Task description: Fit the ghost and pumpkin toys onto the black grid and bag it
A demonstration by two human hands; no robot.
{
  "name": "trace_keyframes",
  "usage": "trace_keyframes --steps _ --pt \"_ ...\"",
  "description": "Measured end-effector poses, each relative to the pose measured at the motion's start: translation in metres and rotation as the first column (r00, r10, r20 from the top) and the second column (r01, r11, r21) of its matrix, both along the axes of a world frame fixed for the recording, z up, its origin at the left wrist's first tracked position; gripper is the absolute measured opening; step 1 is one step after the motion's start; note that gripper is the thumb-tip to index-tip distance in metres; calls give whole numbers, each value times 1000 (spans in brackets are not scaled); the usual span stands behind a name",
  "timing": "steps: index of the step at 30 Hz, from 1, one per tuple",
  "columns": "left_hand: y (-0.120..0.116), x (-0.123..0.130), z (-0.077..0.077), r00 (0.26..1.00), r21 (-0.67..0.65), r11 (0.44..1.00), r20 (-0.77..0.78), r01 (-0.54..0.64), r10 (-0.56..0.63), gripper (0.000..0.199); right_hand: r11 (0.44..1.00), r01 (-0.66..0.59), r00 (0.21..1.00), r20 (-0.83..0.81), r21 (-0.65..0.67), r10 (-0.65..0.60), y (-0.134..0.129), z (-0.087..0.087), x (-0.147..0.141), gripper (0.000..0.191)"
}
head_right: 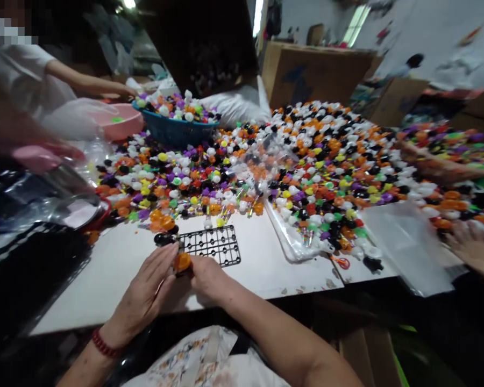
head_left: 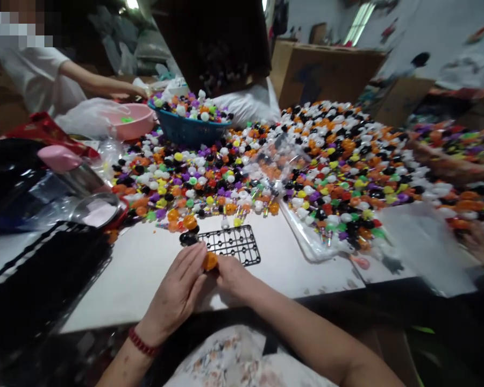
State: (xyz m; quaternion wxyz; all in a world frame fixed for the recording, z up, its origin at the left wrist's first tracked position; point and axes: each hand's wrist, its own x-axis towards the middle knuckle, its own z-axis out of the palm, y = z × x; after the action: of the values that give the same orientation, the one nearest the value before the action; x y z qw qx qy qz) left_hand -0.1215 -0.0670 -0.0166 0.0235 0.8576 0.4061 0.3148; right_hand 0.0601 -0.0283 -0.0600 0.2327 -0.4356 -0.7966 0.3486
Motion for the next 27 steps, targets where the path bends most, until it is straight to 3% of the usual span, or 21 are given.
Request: trace_keyframes --steps 5,8,10,12,14,16,18,20,22,25,27 --pt "7 4 -6 994 93 996 -108 -13 23 62 999 -30 1000 8 20 30 1 -8 -2 21" --pt "6 6 -2 989 153 988 -143 -24 46 61 997 -60 997 -57 -45 57 5 -3 7 26" --pt "6 8 3 987 172 985 -156 -13 40 62 998 -4 993 -121 -62 -4 19 2 23 33" --pt "6 9 6 986 180 984 -163 7 23 63 987 159 981 -112 15 -157 44 8 48 37" --pt "8 11 8 988 189 982 -157 15 15 63 929 329 941 23 171 -337 77 14 74 40" --pt "12 14 8 988 204 979 -155 15 18 60 863 414 845 230 289 -483 107 20 92 45" --pt "15 16 6 987 214 977 -159 5 30 58 834 438 745 384 336 -545 128 23 97 44" --pt "16 17 4 986 210 978 -159 -6 41 59 842 422 709 456 337 -538 134 22 90 40" --pt "16 18 3 988 190 982 -147 -20 49 59 866 387 750 440 315 -495 128 20 79 38" --pt "14 16 4 990 165 986 -137 1 22 58 906 338 873 276 253 -403 113 18 71 37" --pt "14 14 5 991 148 989 -132 15 5 58 904 345 894 205 251 -398 107 19 76 39"
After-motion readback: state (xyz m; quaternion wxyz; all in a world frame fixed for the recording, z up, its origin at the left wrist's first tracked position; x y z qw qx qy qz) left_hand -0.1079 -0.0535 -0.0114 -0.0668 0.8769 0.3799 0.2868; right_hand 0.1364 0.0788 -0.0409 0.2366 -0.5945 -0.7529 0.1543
